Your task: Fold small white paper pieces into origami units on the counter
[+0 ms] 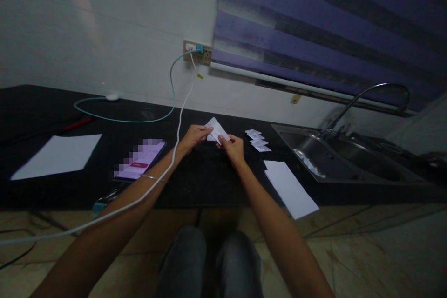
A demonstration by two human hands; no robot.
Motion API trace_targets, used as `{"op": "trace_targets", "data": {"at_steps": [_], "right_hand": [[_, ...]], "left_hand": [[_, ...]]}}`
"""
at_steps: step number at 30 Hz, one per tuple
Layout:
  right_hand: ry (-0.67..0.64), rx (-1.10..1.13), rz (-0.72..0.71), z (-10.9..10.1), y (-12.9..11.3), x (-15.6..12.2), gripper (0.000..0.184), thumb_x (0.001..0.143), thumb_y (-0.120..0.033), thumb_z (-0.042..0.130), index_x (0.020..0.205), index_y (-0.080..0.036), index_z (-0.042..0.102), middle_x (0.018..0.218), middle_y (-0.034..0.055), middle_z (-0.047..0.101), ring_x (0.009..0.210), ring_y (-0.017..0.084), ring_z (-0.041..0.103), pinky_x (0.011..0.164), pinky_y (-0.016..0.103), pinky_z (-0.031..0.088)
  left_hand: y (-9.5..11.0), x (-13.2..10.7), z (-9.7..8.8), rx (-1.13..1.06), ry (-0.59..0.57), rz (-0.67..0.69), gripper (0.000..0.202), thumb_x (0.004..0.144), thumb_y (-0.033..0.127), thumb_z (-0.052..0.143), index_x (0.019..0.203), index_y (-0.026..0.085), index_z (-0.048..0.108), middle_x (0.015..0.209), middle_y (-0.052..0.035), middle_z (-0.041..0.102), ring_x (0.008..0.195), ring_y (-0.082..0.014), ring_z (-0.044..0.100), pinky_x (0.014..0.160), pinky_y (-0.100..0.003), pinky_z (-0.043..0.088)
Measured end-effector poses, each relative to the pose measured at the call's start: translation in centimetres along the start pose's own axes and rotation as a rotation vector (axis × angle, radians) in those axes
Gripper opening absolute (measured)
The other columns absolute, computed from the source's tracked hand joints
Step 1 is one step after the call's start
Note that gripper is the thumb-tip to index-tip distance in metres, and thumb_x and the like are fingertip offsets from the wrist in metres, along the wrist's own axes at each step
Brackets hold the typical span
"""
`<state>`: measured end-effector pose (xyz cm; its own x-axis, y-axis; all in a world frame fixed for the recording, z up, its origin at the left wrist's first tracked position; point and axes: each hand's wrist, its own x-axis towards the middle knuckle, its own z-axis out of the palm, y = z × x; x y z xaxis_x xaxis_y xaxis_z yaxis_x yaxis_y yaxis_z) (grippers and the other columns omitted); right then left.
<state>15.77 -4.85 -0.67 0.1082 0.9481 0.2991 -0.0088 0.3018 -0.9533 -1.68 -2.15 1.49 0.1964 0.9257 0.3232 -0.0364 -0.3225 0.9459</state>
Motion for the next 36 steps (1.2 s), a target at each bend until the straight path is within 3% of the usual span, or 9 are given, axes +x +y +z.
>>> {"op": "trace_targets", "data": {"at_steps": [5, 8, 12, 16, 19, 27, 31, 36], "right_hand": [[-0.026, -0.132, -0.029, 0.0, -0.3, -0.4, 0.040, 0.078, -0.052, 0.071, 0.084, -0.013, 0.073, 0.050, 0.0013, 0.065, 0.041, 0.013, 0.057, 0.043, 0.022, 0.043], [-0.006, -0.023, 0.042, 0.1, -0.5, -0.3, 0.040, 0.075, -0.051, 0.075, 0.088, -0.013, 0.071, 0.048, 0.0008, 0.065, 0.039, 0.013, 0.056, 0.040, 0.022, 0.043], [0.058, 0.210, 0.127, 0.2, -0.9, -0.1, 0.037, 0.070, -0.043, 0.083, 0.089, -0.014, 0.069, 0.063, 0.0056, 0.073, 0.052, 0.015, 0.067, 0.053, 0.026, 0.057], [0.031, 0.377, 0.144, 0.2, -1.6, -0.2, 0.036, 0.070, -0.035, 0.085, 0.097, -0.016, 0.070, 0.084, 0.0069, 0.079, 0.068, 0.015, 0.073, 0.072, 0.029, 0.063], [-0.014, 0.429, 0.159, 0.3, -1.8, -0.4, 0.036, 0.069, -0.033, 0.086, 0.098, -0.017, 0.071, 0.084, 0.0057, 0.079, 0.072, 0.015, 0.074, 0.077, 0.030, 0.063], [0.017, 0.398, 0.184, 0.4, -1.9, -0.3, 0.029, 0.072, -0.035, 0.086, 0.090, -0.017, 0.071, 0.083, 0.0050, 0.078, 0.070, 0.014, 0.072, 0.076, 0.029, 0.062], [-0.056, 0.407, 0.225, 0.3, -2.3, -0.5, 0.031, 0.072, -0.037, 0.085, 0.093, -0.019, 0.071, 0.082, 0.0042, 0.078, 0.069, 0.013, 0.072, 0.075, 0.027, 0.062], [-0.119, 0.432, 0.176, 0.2, -2.1, -0.5, 0.035, 0.070, -0.038, 0.086, 0.096, -0.020, 0.072, 0.090, 0.0042, 0.079, 0.071, 0.013, 0.072, 0.075, 0.027, 0.061]], "left_hand": [[1.0, -0.6, -0.1, -0.247, -0.032, -0.095, 0.036, 0.078, 0.044, 0.079, 0.070, 0.013, 0.061, 0.058, 0.0004, 0.062, 0.036, -0.0009, 0.029, 0.036, -0.020, 0.017], [1.9, -0.8, 0.1, -0.382, -0.047, -0.108, 0.027, 0.077, 0.033, 0.080, 0.084, 0.012, 0.065, 0.079, -0.0055, 0.072, 0.046, -0.0023, 0.049, 0.037, -0.016, 0.023], [2.3, -0.9, 0.4, -0.462, -0.064, -0.182, 0.022, 0.086, 0.034, 0.072, 0.091, 0.013, 0.066, 0.095, -0.0119, 0.075, 0.063, -0.0081, 0.065, 0.037, -0.015, 0.027], [2.0, -1.0, 0.5, -0.466, -0.082, -0.153, 0.023, 0.085, 0.032, 0.074, 0.095, 0.013, 0.066, 0.093, -0.0101, 0.075, 0.063, -0.0077, 0.066, 0.037, -0.014, 0.028], [1.9, -1.0, 0.5, -0.444, -0.096, -0.108, 0.027, 0.083, 0.034, 0.077, 0.092, 0.012, 0.066, 0.089, -0.0087, 0.075, 0.059, -0.0057, 0.063, 0.038, -0.013, 0.027], [1.7, -0.8, 0.3, -0.461, -0.114, -0.106, 0.027, 0.081, 0.032, 0.079, 0.092, 0.012, 0.066, 0.088, -0.0075, 0.074, 0.063, -0.0068, 0.065, 0.043, -0.014, 0.033], [2.0, -1.0, 0.4, -0.540, -0.081, -0.116, 0.023, 0.083, 0.031, 0.078, 0.088, 0.012, 0.066, 0.080, -0.0053, 0.073, 0.061, -0.0063, 0.064, 0.046, -0.014, 0.038], [2.3, -1.2, 0.5, -0.637, -0.041, -0.162, 0.017, 0.086, 0.029, 0.075, 0.088, 0.013, 0.068, 0.079, -0.0044, 0.073, 0.064, -0.0075, 0.066, 0.045, -0.014, 0.039]]}}
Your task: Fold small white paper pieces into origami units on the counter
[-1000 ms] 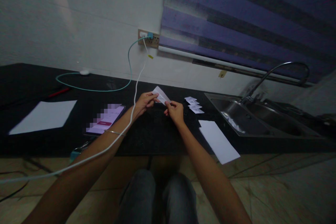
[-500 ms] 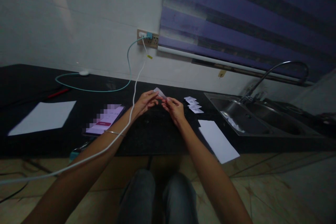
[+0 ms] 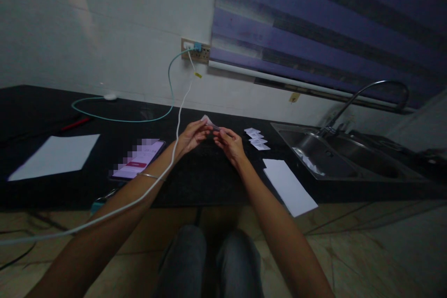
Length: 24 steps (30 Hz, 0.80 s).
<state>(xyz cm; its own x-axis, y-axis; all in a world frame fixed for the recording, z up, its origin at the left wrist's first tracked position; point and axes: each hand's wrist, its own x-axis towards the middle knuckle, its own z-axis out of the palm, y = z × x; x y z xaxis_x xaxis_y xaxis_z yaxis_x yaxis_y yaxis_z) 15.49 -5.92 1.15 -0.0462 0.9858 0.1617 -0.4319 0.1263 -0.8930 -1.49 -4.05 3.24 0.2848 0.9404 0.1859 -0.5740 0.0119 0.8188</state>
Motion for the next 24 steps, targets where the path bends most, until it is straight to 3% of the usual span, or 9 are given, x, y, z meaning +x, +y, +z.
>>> {"op": "trace_targets", "data": {"at_steps": [5, 16, 21, 24], "right_hand": [[0.071, 0.009, -0.048, -0.2, -0.1, 0.2, 0.031, 0.070, -0.038, 0.086, 0.087, -0.017, 0.072, 0.088, 0.0061, 0.078, 0.073, 0.014, 0.073, 0.077, 0.028, 0.063], [0.098, -0.029, -0.087, -0.6, 0.2, 0.5, 0.039, 0.066, -0.044, 0.088, 0.086, -0.014, 0.074, 0.080, 0.0050, 0.076, 0.067, 0.014, 0.072, 0.069, 0.025, 0.063], [0.173, -0.054, -0.161, -1.2, 0.1, 0.9, 0.042, 0.060, -0.046, 0.090, 0.082, -0.014, 0.074, 0.074, 0.0020, 0.074, 0.065, 0.013, 0.070, 0.066, 0.025, 0.062], [0.179, -0.078, -0.186, -1.5, 0.1, 1.0, 0.042, 0.059, -0.047, 0.090, 0.081, -0.014, 0.075, 0.075, 0.0022, 0.074, 0.066, 0.014, 0.071, 0.068, 0.026, 0.062]], "left_hand": [[0.1, 0.1, 0.0, -0.013, -0.026, -0.086, 0.019, 0.087, 0.031, 0.075, 0.087, 0.013, 0.068, 0.076, -0.0054, 0.073, 0.061, -0.0084, 0.066, 0.043, -0.014, 0.038], [0.9, 0.1, -0.9, 0.244, -0.058, -0.083, 0.029, 0.085, 0.037, 0.078, 0.098, 0.013, 0.070, 0.094, -0.0101, 0.076, 0.065, -0.0092, 0.069, 0.049, -0.014, 0.046], [1.0, 0.4, -1.6, 0.331, -0.094, -0.045, 0.033, 0.082, 0.037, 0.080, 0.104, 0.014, 0.072, 0.093, -0.0100, 0.075, 0.049, -0.0038, 0.058, 0.035, -0.013, 0.028], [1.1, 0.5, -1.6, 0.389, -0.077, -0.016, 0.025, 0.082, 0.034, 0.080, 0.095, 0.014, 0.073, 0.085, -0.0102, 0.075, 0.045, -0.0042, 0.055, 0.034, -0.016, 0.024]]}}
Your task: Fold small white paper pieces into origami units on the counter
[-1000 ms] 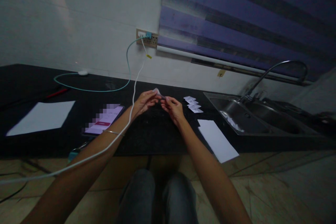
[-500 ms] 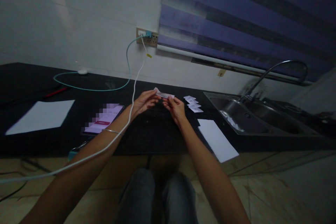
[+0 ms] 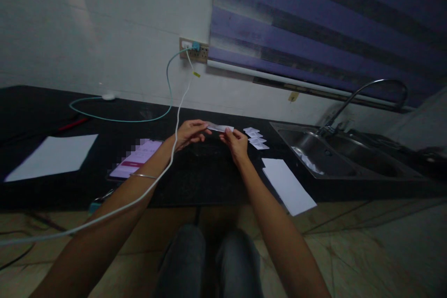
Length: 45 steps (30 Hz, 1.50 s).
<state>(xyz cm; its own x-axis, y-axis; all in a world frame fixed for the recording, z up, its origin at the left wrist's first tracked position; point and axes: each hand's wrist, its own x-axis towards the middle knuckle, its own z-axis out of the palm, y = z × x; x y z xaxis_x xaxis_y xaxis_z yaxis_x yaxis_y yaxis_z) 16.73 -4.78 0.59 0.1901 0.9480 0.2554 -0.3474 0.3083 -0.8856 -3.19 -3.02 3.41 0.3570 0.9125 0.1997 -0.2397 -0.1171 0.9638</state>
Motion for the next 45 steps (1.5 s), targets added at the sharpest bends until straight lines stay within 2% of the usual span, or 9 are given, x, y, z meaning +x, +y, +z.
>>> {"op": "trace_targets", "data": {"at_steps": [5, 8, 11, 13, 17, 23, 35, 41, 45], "right_hand": [[-0.060, -0.061, -0.001, 0.2, 0.1, -0.2, 0.043, 0.064, -0.048, 0.087, 0.087, -0.013, 0.077, 0.077, 0.0038, 0.076, 0.068, 0.015, 0.071, 0.072, 0.029, 0.061], [-0.055, -0.102, -0.027, 0.1, 0.2, -0.2, 0.042, 0.066, -0.049, 0.086, 0.088, -0.013, 0.078, 0.075, 0.0034, 0.075, 0.068, 0.016, 0.071, 0.072, 0.030, 0.060], [-0.060, -0.137, -0.070, -0.2, 0.2, -0.1, 0.041, 0.068, -0.050, 0.084, 0.087, -0.014, 0.077, 0.076, 0.0030, 0.075, 0.069, 0.017, 0.071, 0.074, 0.032, 0.060], [-0.074, -0.152, -0.078, -0.3, 0.3, -0.1, 0.041, 0.069, -0.051, 0.083, 0.088, -0.015, 0.077, 0.077, 0.0031, 0.075, 0.071, 0.018, 0.071, 0.074, 0.032, 0.060], [-0.082, -0.147, -0.071, -0.3, 0.4, 0.0, 0.041, 0.070, -0.050, 0.082, 0.090, -0.015, 0.077, 0.080, 0.0033, 0.076, 0.071, 0.017, 0.071, 0.070, 0.030, 0.060], [-0.082, -0.159, -0.056, -0.3, 0.7, 0.3, 0.042, 0.069, -0.050, 0.082, 0.091, -0.015, 0.075, 0.080, 0.0036, 0.075, 0.069, 0.016, 0.070, 0.066, 0.028, 0.060], [-0.014, -0.104, -0.072, -0.4, 1.1, 0.6, 0.040, 0.063, -0.042, 0.085, 0.087, -0.018, 0.064, 0.070, -0.0003, 0.072, 0.061, 0.014, 0.069, 0.063, 0.026, 0.058], [0.012, -0.069, -0.061, -0.2, 0.8, 0.3, 0.047, 0.060, -0.039, 0.086, 0.091, -0.022, 0.056, 0.071, -0.0014, 0.073, 0.060, 0.014, 0.069, 0.063, 0.026, 0.058], [0.021, -0.032, -0.039, 0.0, 0.8, 0.1, 0.047, 0.060, -0.037, 0.088, 0.092, -0.022, 0.056, 0.071, 0.0000, 0.073, 0.063, 0.016, 0.071, 0.068, 0.029, 0.061]], "left_hand": [[0.4, 0.1, 0.4, 0.079, 0.128, 0.038, 0.031, 0.084, 0.038, 0.077, 0.071, 0.010, 0.070, 0.072, -0.0131, 0.074, 0.043, -0.0055, 0.053, 0.035, -0.018, 0.023], [0.2, 0.2, 0.3, 0.096, 0.126, 0.066, 0.033, 0.083, 0.042, 0.077, 0.075, 0.011, 0.071, 0.076, -0.0133, 0.075, 0.045, -0.0075, 0.057, 0.036, -0.018, 0.025], [-0.3, 0.2, 0.2, 0.127, 0.053, 0.071, 0.029, 0.081, 0.042, 0.079, 0.092, 0.015, 0.075, 0.084, -0.0107, 0.076, 0.052, -0.0098, 0.063, 0.038, -0.018, 0.030], [-0.5, 0.2, 0.2, 0.179, 0.018, 0.072, 0.029, 0.080, 0.039, 0.080, 0.098, 0.017, 0.076, 0.078, -0.0073, 0.074, 0.051, -0.0095, 0.061, 0.041, -0.017, 0.034], [-0.5, 0.0, 0.5, 0.304, 0.027, 0.142, 0.022, 0.084, 0.036, 0.075, 0.083, 0.014, 0.077, 0.061, -0.0036, 0.067, 0.043, -0.0062, 0.049, 0.042, -0.018, 0.033], [-0.1, -0.2, 1.0, 0.385, 0.089, 0.241, 0.028, 0.088, 0.034, 0.070, 0.070, 0.013, 0.074, 0.056, -0.0024, 0.065, 0.041, -0.0059, 0.044, 0.042, -0.019, 0.029], [-1.1, 0.4, 0.5, 0.400, 0.052, 0.255, 0.024, 0.087, 0.031, 0.071, 0.100, 0.012, 0.077, 0.059, -0.0031, 0.069, 0.042, -0.0080, 0.049, 0.043, -0.019, 0.034], [-0.6, -0.3, 1.0, 0.352, 0.071, 0.250, 0.040, 0.087, 0.029, 0.072, 0.124, 0.015, 0.067, 0.059, -0.0026, 0.068, 0.041, -0.0086, 0.049, 0.042, -0.020, 0.033], [-0.2, -0.6, 1.4, 0.316, 0.097, 0.240, 0.038, 0.085, 0.029, 0.074, 0.120, 0.016, 0.068, 0.060, -0.0034, 0.068, 0.044, -0.0105, 0.056, 0.043, -0.020, 0.032]]}}
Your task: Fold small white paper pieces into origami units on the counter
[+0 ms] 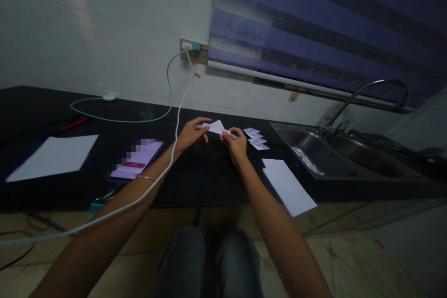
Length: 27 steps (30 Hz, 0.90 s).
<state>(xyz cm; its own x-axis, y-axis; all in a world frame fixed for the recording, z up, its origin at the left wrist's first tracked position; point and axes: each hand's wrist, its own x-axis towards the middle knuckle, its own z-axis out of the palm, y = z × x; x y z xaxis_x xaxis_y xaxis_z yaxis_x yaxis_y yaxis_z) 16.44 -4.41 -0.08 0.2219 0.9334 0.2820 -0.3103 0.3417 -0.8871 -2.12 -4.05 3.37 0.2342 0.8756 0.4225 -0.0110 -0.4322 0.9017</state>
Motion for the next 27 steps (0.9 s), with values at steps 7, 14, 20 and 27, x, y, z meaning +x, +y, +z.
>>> {"op": "trace_targets", "data": {"at_steps": [7, 14, 20, 27], "right_hand": [[0.039, 0.077, 0.127, 0.4, 0.1, 0.1, 0.043, 0.056, -0.031, 0.091, 0.086, -0.017, 0.064, 0.069, 0.0021, 0.073, 0.062, 0.016, 0.071, 0.071, 0.030, 0.063], [-0.006, 0.168, 0.172, 1.1, -0.1, -0.4, 0.039, 0.053, -0.025, 0.092, 0.080, -0.017, 0.066, 0.067, 0.0000, 0.072, 0.059, 0.013, 0.069, 0.069, 0.026, 0.063], [0.007, 0.174, 0.214, 1.1, -0.4, -0.3, 0.033, 0.057, -0.021, 0.091, 0.078, -0.017, 0.066, 0.071, -0.0001, 0.071, 0.067, 0.014, 0.071, 0.083, 0.032, 0.064], [0.005, 0.187, 0.247, 0.8, -0.3, -0.2, 0.034, 0.055, -0.019, 0.091, 0.078, -0.017, 0.066, 0.071, -0.0008, 0.070, 0.067, 0.013, 0.070, 0.085, 0.032, 0.063]], "left_hand": [[-0.7, 0.5, 1.0, -0.035, -0.004, -0.094, 0.026, 0.084, 0.032, 0.075, 0.102, 0.015, 0.068, 0.062, -0.0020, 0.068, 0.047, -0.0116, 0.059, 0.043, -0.019, 0.035], [-0.1, 0.0, 1.7, -0.002, -0.173, -0.144, 0.045, 0.092, 0.044, 0.066, 0.059, 0.013, 0.063, 0.052, -0.0040, 0.062, 0.045, -0.0096, 0.055, 0.044, -0.018, 0.035], [-1.4, 0.6, 2.0, -0.167, -0.143, -0.296, 0.065, 0.095, 0.069, 0.045, 0.065, 0.014, 0.063, 0.056, -0.0078, 0.063, 0.044, -0.0112, 0.057, 0.038, -0.019, 0.030], [-2.3, 0.9, 1.2, -0.165, -0.060, -0.246, 0.065, 0.093, 0.072, 0.046, 0.061, 0.016, 0.055, 0.052, -0.0047, 0.059, 0.040, -0.0089, 0.052, 0.039, -0.018, 0.033]]}}
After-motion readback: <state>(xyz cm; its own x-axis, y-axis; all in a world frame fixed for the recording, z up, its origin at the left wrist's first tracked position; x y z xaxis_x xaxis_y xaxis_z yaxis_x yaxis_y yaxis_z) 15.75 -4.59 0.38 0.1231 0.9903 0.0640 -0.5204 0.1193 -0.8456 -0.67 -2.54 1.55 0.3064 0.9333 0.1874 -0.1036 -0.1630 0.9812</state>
